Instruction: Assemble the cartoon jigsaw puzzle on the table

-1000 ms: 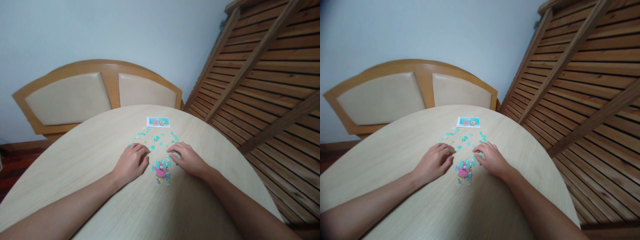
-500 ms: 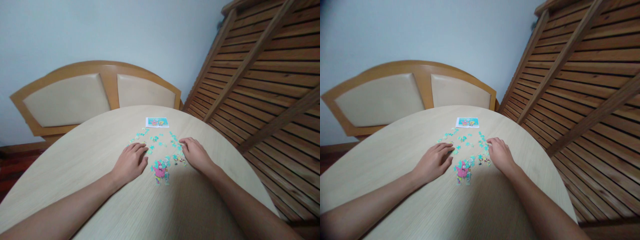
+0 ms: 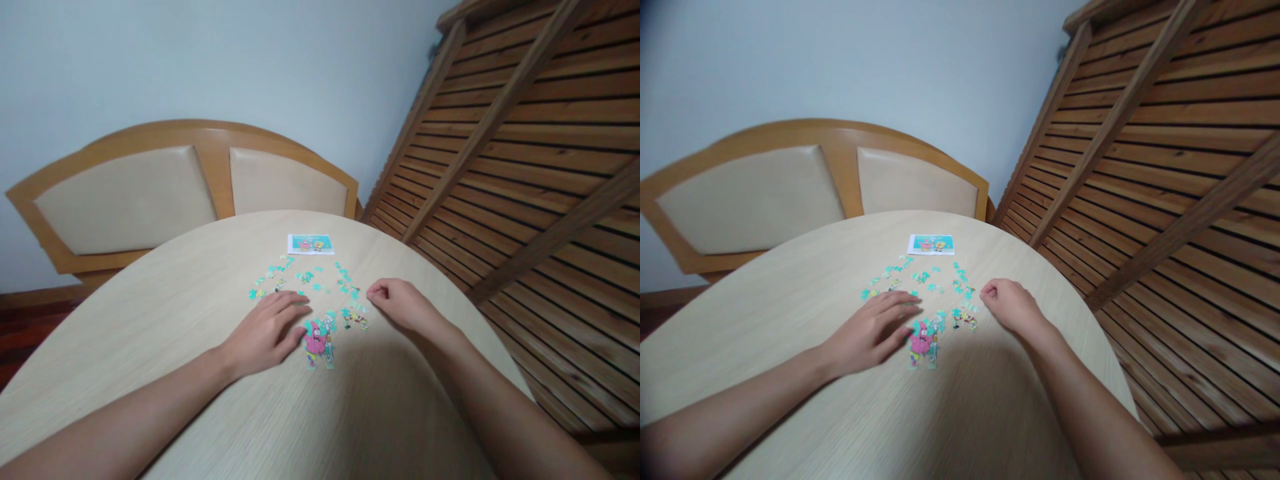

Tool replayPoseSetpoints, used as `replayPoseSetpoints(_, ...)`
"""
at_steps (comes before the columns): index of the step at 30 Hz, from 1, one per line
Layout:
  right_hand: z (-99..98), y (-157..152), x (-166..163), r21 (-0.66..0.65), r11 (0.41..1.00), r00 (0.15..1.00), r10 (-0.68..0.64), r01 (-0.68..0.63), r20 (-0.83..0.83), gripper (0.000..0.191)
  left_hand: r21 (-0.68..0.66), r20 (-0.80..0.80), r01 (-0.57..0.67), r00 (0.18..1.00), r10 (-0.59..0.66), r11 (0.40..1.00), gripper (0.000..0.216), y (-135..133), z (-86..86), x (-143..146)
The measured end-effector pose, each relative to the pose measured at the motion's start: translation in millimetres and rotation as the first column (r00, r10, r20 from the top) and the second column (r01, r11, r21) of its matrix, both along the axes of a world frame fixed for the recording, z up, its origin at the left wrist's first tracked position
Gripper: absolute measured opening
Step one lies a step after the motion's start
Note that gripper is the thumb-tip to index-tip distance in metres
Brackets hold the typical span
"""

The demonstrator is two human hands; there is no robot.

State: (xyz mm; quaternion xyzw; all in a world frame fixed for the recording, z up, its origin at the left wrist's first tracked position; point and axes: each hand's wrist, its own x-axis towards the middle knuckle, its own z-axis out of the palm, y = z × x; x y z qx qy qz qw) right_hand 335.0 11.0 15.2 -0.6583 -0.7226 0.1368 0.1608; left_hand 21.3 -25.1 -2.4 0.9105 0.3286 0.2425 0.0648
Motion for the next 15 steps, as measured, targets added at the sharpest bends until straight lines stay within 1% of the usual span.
replayPoseSetpoints(2,4.0,-3.0,0.6,-0.040,0.999,0.999,0.019,-0.020,-0.031,0.016,-0.012,-0.013,0.132,0.991,-0.133,0.991,0.033,-2.9,4.2,2.1)
replayPoseSetpoints(4,4.9,-4.7,0.3,-0.053,0.998,0.999,0.036,-0.039,-0.040,0.018,-0.028,-0.028,0.204,0.978,-0.204,0.979,0.032,-4.3,5.7,3.0)
replayPoseSetpoints(7,2.5,-4.8,-1.7,-0.040,0.996,0.997,0.076,-0.077,-0.013,0.023,-0.052,-0.045,0.231,0.971,-0.234,0.971,0.029,-4.8,5.9,2.9)
replayPoseSetpoints(10,-0.3,-5.0,-5.4,-0.040,0.992,0.993,0.122,-0.122,0.006,0.020,-0.066,-0.042,0.237,0.970,-0.240,0.969,0.028,-5.1,6.2,2.7)
replayPoseSetpoints(13,0.7,-7.9,-10.8,-0.031,0.991,0.991,0.131,-0.130,0.018,0.015,-0.065,-0.017,0.246,0.969,-0.248,0.967,0.028,-5.3,6.1,3.0)
replayPoseSetpoints(15,4.1,-11.0,-15.0,-0.042,0.992,0.992,0.116,-0.115,0.039,0.016,-0.062,-0.008,0.256,0.966,-0.257,0.965,0.027,-5.2,5.3,3.1)
